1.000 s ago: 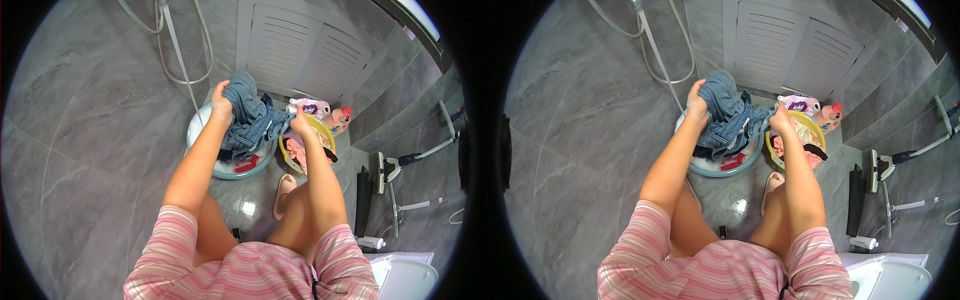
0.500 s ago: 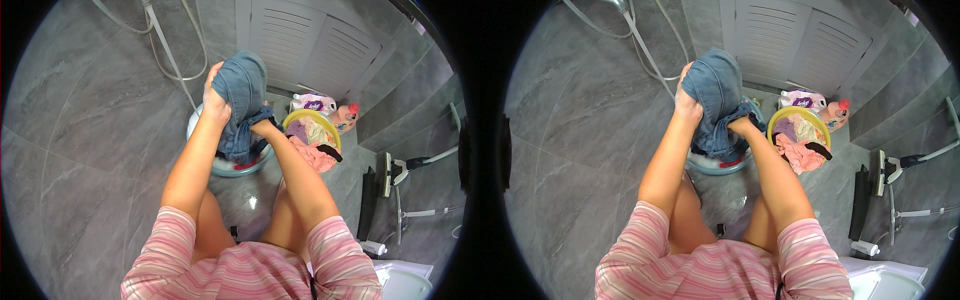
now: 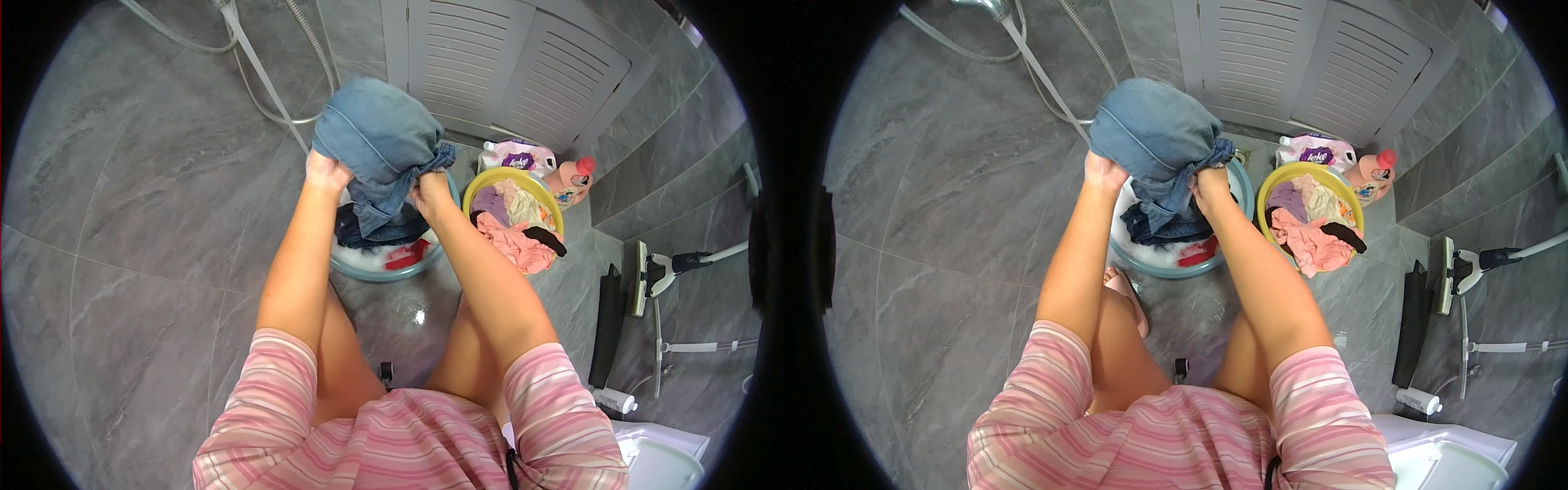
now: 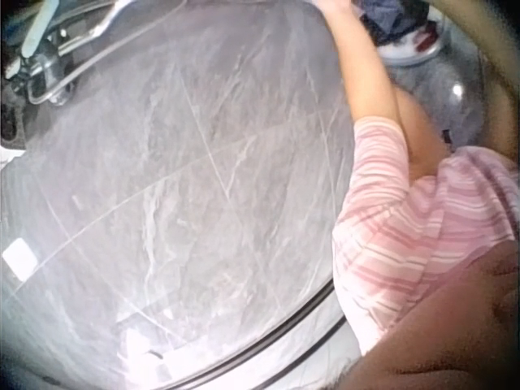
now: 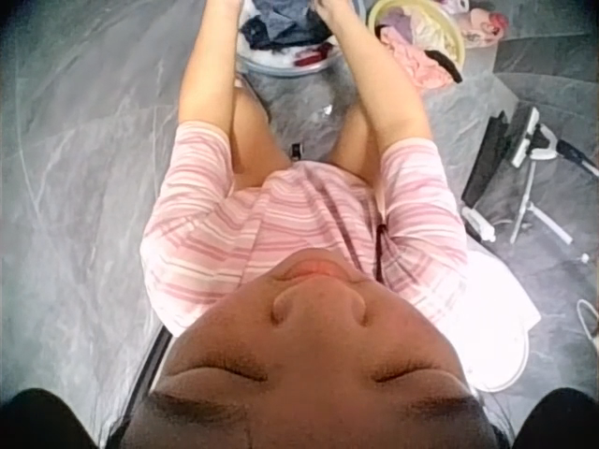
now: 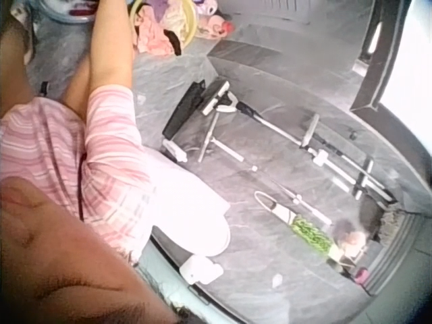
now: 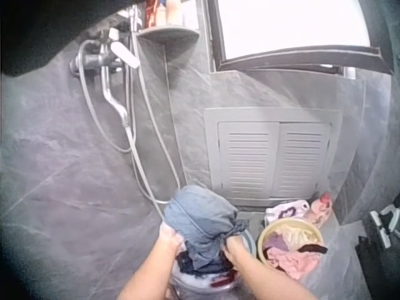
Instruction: The person transfers clothes from one basin into a basin of soapy water, presses and agitates the laundry, and scrubs individual garments by hand.
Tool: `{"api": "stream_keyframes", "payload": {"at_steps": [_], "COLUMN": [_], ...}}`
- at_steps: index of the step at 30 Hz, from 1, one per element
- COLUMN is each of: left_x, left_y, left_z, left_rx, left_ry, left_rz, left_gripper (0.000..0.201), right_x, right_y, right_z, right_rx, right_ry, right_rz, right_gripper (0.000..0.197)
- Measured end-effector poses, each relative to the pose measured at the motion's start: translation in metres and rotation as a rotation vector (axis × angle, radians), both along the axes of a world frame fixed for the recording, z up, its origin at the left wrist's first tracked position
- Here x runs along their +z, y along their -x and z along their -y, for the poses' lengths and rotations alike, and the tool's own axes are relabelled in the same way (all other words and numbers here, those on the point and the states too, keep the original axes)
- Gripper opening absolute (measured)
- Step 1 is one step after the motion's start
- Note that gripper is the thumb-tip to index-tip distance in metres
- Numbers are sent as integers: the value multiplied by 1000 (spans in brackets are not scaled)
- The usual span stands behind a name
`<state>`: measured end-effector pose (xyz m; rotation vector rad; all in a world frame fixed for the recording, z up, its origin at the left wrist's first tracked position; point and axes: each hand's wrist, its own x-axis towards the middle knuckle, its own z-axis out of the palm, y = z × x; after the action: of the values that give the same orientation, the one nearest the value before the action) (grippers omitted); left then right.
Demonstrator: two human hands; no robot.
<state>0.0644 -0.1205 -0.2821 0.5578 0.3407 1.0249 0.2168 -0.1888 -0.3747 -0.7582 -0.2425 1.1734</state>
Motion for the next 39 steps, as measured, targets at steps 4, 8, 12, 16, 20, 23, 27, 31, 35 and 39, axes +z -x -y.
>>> {"api": "stream_keyframes", "payload": {"at_steps": [4,8,12,16,20,23,27,31,35,39], "left_x": [-38,-55,-85,-124,-127,-124,-126,-117,-119,-129], "left_y": [47,61,87,124,116,93,64,7,-31,-67], "left_z": [-32,-40,-36,-55,-56,-48,-45,-27,-16,9], "left_rx": [153,21,-33,-303,-388,-428,-422,-489,-565,-644], "left_ry": [-44,-11,-105,-802,-746,-739,-831,-999,-1105,-1183], "left_rz": [-563,-967,-1101,-1854,-1819,-1697,-1721,-1783,-1754,-1737], "left_gripper": [34,29,60,82,67,64,58,53,51,50], "right_x": [4,-27,-20,2,2,5,21,20,17,10], "right_y": [23,-9,-31,-50,-62,-65,-72,-107,-148,-194], "right_z": [9,4,8,9,13,21,30,58,89,130], "right_rx": [6,-8,50,89,83,85,159,179,110,14], "right_ry": [24,134,437,614,617,571,492,496,512,556], "right_rz": [-81,221,472,586,538,478,474,454,444,469], "right_gripper": [32,41,50,54,47,37,35,33,32,33]}}
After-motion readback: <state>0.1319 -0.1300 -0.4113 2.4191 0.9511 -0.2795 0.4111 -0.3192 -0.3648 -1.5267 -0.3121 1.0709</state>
